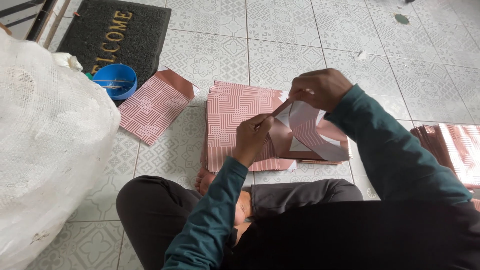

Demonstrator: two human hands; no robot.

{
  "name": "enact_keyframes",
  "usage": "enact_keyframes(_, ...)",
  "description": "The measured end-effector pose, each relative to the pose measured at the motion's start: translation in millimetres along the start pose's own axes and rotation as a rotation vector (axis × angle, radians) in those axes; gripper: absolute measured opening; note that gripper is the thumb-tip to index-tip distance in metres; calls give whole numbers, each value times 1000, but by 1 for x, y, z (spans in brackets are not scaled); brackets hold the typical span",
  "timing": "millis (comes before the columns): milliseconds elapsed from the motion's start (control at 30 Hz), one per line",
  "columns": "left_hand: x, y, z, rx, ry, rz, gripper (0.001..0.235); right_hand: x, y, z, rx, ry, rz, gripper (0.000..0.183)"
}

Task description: The person sits on the floor and folds patterned pink paper sheets into smaller rectangular shapes by hand. They repeatedly pick up a sheet, fold it in half, and then fold the sides inward to create a compact packet, placing the finished items into a growing stack.

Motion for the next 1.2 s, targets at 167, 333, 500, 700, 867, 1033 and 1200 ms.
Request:
enact_keyframes(167, -28, 48, 1, 294, 68, 20, 23, -64, -5, 32, 91, 119, -75, 56)
enact_keyframes(333, -51, 36, -6, 461, 79, -107, 20, 35, 43, 112, 424, 205, -342, 123)
enact_keyframes(500, -69, -37, -4, 546, 66, -283, 35, 186, 59, 154, 243, 670, -196, 55)
enact_keyframes(700, -85, -127, 11, 405, -66, -587, 49, 186, -13, 145, 449, 679, -390, 64)
enact_keyframes(867, -80, -129, 0, 397, -138, -643, 56, 215, 19, 152, 453, 644, -453, 55)
enact_keyframes(1033, -82, -137, -12, 348, -170, -652, 62, 228, 32, 154, 559, 587, -539, 50)
enact_keyframes(1200, -92, -182, -26, 276, -183, -771, 61, 240, 41, 157, 636, 561, -619, 46)
Point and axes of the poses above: each hand's wrist, its own z-axis away from the middle knuckle, its own x-axis out of the palm, y = z × x, the point moved 8 cm from there along -z, towards the middle knuckle, and after that the axes turned 3 degrees about -x, right-handed, at the moved point
